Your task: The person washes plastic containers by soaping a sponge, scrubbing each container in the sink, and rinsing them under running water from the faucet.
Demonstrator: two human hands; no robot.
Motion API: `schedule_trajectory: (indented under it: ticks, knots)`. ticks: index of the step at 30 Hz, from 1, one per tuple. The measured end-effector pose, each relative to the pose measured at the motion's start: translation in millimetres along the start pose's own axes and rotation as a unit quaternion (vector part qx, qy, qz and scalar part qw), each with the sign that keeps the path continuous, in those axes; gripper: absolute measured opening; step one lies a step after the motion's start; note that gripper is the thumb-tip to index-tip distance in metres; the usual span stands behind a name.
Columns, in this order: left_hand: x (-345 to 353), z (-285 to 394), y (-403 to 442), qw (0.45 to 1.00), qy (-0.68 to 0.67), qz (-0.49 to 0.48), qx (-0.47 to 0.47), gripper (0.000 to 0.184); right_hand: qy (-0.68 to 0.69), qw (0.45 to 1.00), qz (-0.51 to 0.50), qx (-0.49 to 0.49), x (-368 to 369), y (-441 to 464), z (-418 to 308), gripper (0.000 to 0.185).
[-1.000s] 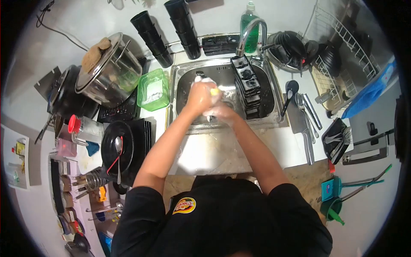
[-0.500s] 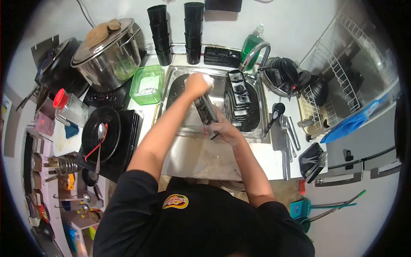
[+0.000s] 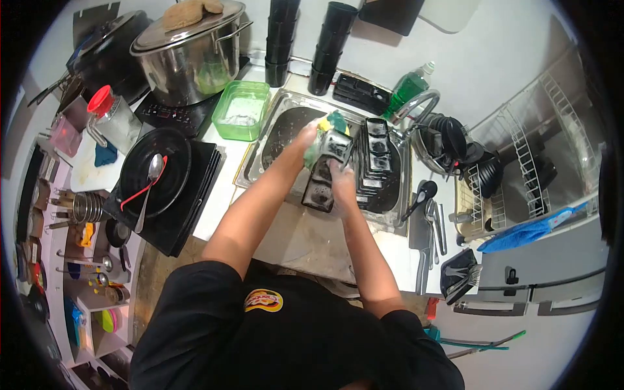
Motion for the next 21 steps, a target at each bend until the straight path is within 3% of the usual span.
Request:
schedule_trajectory:
  ticks: [1, 3, 7, 8, 10, 12, 13, 14, 16, 18, 19, 21]
  knots:
    - [-3.6, -5.2, -10.5, 1.000, -0.005, 0.005, 0.001, 0.034, -0.006, 1.000, 0.000, -0.011, -0.4, -2.3, -16.7, 0.034]
    - [-31.9, -8.4, -39.4, 0.966, 0.212, 0.142, 0.044, 0.033, -0.061, 0.998, 0.016, -0.009, -9.9, 23.1, -12.2, 0.037]
    - [-37.2, -21.6, -68.6, 0.937, 0.223, 0.237, 0.125, 0.029, -0.182, 0.982, 0.048, -0.018, -20.3, 60.0, -11.0, 0.046]
    - [-55.4, -39.7, -34.0, 0.963, 0.148, 0.193, 0.112, 0.024, -0.185, 0.982, 0.045, -0.015, -19.5, 57.5, -8.9, 0.046]
    - [-55.8, -44.0, -20.3, 0.982, 0.069, 0.149, 0.099, 0.019, -0.031, 0.999, 0.004, 0.008, -2.9, 44.1, -19.9, 0.050]
    - [-36.9, -2.4, -45.0, 0.948, 0.159, 0.164, 0.222, 0.016, -0.060, 0.996, 0.039, 0.057, -5.8, 34.5, -17.5, 0.054]
    - [-26.0, 14.6, -57.6, 0.913, 0.245, 0.181, 0.272, 0.015, 0.014, 0.992, 0.003, 0.127, 3.8, 38.0, 7.5, 0.056]
    - [-24.8, 21.6, -58.1, 0.912, 0.249, 0.181, 0.270, 0.015, 0.067, 0.984, -0.038, 0.163, 14.1, 48.2, 38.7, 0.056]
    - [-29.4, 45.5, -58.4, 0.940, 0.021, 0.193, 0.281, 0.012, 0.117, 0.969, -0.074, 0.204, 29.4, 52.4, 69.4, 0.058]
    - [-13.6, 74.1, -65.3, 0.901, -0.043, 0.284, 0.325, 0.017, 0.210, 0.940, -0.108, 0.246, 54.3, 26.7, 69.2, 0.048]
    - [-5.5, 88.4, -71.1, 0.867, 0.098, 0.274, 0.404, 0.025, 0.240, 0.894, -0.205, 0.319, 66.8, -4.6, 35.0, 0.037]
    - [0.1, 76.8, -81.6, 0.867, 0.176, 0.283, 0.370, 0.034, 0.303, 0.885, -0.170, 0.310, 63.5, -9.3, 25.8, 0.033]
Point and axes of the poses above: each hand's wrist, its own y-axis towards the middle knuckle, its own x-axis out of the palm, z = x × y, the point moved 9 cm from there along y, towards the middle knuckle, and after that the axes turned 6 degrees about z, right-handed, at the moved point
